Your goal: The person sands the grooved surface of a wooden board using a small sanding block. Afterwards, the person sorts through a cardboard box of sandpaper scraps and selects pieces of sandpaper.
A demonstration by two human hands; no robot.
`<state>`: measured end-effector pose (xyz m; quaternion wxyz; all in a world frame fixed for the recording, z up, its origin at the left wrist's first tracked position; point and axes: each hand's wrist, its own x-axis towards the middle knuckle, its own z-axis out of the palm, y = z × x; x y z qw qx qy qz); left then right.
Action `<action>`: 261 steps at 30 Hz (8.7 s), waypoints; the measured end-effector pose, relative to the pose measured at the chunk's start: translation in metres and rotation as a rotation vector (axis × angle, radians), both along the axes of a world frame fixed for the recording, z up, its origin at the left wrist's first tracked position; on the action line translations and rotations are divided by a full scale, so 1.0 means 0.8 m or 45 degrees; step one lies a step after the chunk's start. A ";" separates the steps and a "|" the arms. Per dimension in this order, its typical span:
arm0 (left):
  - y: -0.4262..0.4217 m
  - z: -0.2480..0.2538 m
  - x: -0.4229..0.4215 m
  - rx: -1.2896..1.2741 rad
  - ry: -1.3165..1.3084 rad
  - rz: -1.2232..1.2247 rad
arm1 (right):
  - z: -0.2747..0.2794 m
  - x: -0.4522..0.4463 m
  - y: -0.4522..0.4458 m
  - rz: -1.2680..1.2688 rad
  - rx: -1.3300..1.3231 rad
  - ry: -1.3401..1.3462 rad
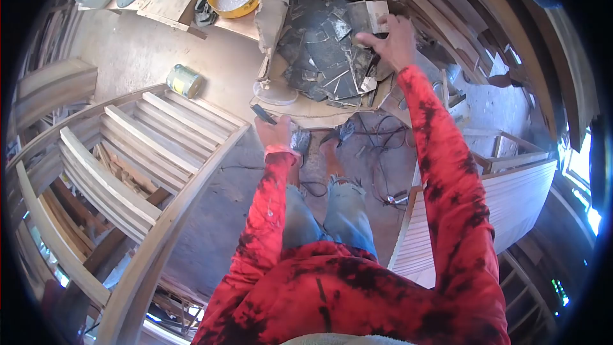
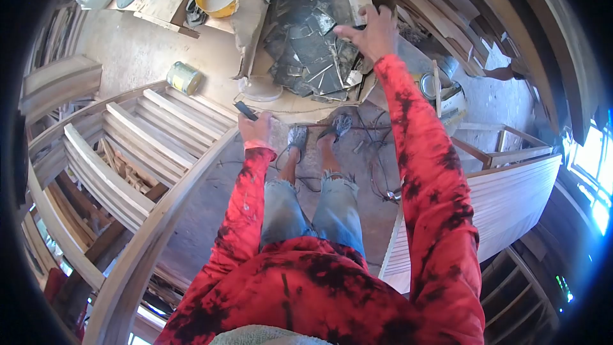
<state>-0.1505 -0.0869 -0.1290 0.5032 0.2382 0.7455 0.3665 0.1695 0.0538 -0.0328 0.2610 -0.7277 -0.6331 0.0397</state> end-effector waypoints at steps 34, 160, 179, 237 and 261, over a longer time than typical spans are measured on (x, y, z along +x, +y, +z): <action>-0.042 -0.010 -0.006 0.200 0.381 0.069 | -0.027 0.006 -0.081 -0.240 -0.682 1.108; -0.060 0.203 -0.024 -0.014 0.413 -0.080 | -0.163 -0.074 0.040 0.599 -0.500 0.154; -0.080 0.182 -0.001 0.119 0.104 0.018 | -0.125 -0.057 0.117 0.677 -0.290 0.249; -0.074 0.187 0.011 0.081 0.275 -0.178 | -0.011 -0.072 0.004 0.800 -0.707 0.349; -0.085 0.201 0.021 0.087 0.312 -0.049 | -0.140 -0.136 0.081 0.539 -0.866 -0.254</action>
